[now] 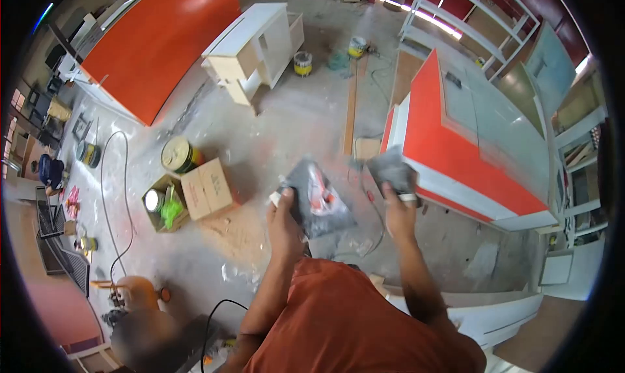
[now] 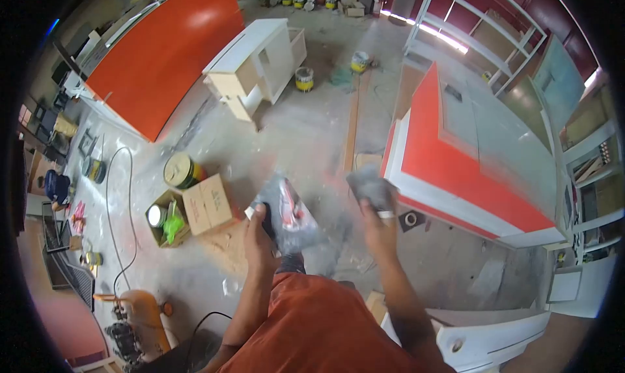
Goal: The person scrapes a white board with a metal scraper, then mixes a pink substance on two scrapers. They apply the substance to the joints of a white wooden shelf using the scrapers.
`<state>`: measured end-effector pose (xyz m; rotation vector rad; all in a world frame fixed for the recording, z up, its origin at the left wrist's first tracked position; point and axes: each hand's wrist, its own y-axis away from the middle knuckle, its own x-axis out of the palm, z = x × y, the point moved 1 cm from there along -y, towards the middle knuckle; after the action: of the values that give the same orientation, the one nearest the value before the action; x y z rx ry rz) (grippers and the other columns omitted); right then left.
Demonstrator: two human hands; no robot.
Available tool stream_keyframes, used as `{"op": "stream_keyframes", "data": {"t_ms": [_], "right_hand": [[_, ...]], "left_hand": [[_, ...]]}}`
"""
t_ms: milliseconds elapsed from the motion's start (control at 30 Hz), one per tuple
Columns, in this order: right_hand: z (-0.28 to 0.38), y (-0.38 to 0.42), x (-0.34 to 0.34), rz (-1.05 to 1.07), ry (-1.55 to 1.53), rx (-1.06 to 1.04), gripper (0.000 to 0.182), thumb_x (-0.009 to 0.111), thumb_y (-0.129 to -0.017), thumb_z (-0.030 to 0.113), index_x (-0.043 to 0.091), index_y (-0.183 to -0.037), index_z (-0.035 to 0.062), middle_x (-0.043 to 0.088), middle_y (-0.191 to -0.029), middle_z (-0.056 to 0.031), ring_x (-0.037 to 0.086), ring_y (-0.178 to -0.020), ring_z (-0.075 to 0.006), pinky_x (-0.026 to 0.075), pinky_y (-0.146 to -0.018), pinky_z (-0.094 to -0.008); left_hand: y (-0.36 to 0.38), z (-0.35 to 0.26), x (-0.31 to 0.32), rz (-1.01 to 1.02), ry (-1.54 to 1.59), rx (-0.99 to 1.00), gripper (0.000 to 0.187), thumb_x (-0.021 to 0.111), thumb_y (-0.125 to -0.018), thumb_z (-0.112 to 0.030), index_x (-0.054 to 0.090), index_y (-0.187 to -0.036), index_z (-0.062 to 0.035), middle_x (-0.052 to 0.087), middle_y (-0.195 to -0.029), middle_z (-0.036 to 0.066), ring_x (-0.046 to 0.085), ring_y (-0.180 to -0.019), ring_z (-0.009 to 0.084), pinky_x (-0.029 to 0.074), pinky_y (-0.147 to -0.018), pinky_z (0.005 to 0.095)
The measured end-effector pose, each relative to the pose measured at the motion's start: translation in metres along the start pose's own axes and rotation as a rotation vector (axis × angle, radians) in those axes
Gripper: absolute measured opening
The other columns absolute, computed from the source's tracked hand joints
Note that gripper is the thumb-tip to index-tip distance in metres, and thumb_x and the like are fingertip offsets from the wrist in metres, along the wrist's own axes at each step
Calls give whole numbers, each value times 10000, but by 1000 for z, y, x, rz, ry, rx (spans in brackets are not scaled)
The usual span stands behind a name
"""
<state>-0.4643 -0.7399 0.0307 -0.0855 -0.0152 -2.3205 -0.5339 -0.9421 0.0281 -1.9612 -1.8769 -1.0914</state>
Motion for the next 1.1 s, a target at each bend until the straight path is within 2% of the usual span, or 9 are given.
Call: {"op": "stream_keyframes", "data": {"t_ms": [200, 333, 533, 633, 767, 867, 900, 1000, 1100], "right_hand": [[33, -87, 91, -126, -366, 308, 307, 671, -896, 257, 623, -1057, 2, 650, -941, -60, 635, -810, -167, 518, -689, -324], [42, -196, 129, -138, -333, 201, 349, 691, -887, 301, 652, -1064, 3, 643, -853, -29, 612, -707, -153, 495, -593, -322], [74, -336, 144, -387, -784, -25, 261, 706, -869, 151, 635, -1065, -6, 615, -1081, -139, 604, -932, -223, 503, -777, -347], [69, -376, 131, -193, -289, -404, 196, 672, -892, 159, 630, -1019, 16, 605, -1120, -152, 582, -1027, -272, 462, -879, -389], [48, -456, 118, 398, 359, -881, 275, 765, -733, 137, 628, -969, 99, 478, -1227, -167, 491, -1148, -358, 379, -989, -499], [4, -558, 106, 228, 533, -460, 483, 782, -639, 42, 604, -1086, 82, 423, -1242, -162, 451, -1182, -378, 421, -997, -460], [12, -596, 93, 255, 915, -515, 603, 758, -604, -37, 577, -1163, 99, 422, -1236, -153, 457, -1175, -371, 458, -989, -418], [32, -664, 46, 188, 673, -609, 600, 728, -625, -51, 576, -1178, 126, 441, -1235, -138, 460, -1181, -356, 474, -971, -424], [121, -703, 47, 344, 1122, -949, 371, 672, -766, 125, 589, -1122, 191, 501, -1191, -86, 494, -1156, -278, 483, -937, -398]], "left_hand": [[-170, -23, 91, 27, -103, 190, 366, 559, -985, -401, 606, -1058, -46, 550, -873, -9, 453, -681, 79, 365, -552, 247], [-240, -55, 145, 334, -845, 318, 316, 508, -1020, -306, 632, -991, -17, 546, -723, -44, 473, -634, 87, 375, -599, 255], [-346, -67, 184, 814, -1241, 566, 311, 467, -1018, -231, 610, -1175, -4, 631, -670, 109, 657, -621, 186, 506, -591, 330], [-394, -43, 233, 417, -97, -265, 360, 559, -973, -264, 547, -1217, 0, 673, -1026, 110, 693, -876, 273, 580, -794, 366], [-477, -3, 295, 412, 185, -655, 393, 595, -950, -284, 540, -1200, 14, 667, -1037, 117, 690, -901, 227, 580, -779, 366], [-547, 19, 333, 569, 103, -601, 385, 590, -953, -266, 535, -1213, 12, 670, -1032, 112, 689, -908, 217, 576, -796, 362], [-559, 8, 360, 591, -78, -502, 353, 594, -952, -232, 554, -1201, 16, 673, -1038, 107, 687, -895, 197, 575, -787, 340], [-604, 13, 427, 493, -171, -433, 317, 594, -952, -196, 574, -1176, 26, 670, -1065, 113, 685, -877, 179, 576, -758, 315], [-653, 23, 476, 547, -279, -415, 257, 597, -953, -163, 618, -1130, 22, 688, -1008, 90, 679, -849, 158, 567, -756, 309]]}}
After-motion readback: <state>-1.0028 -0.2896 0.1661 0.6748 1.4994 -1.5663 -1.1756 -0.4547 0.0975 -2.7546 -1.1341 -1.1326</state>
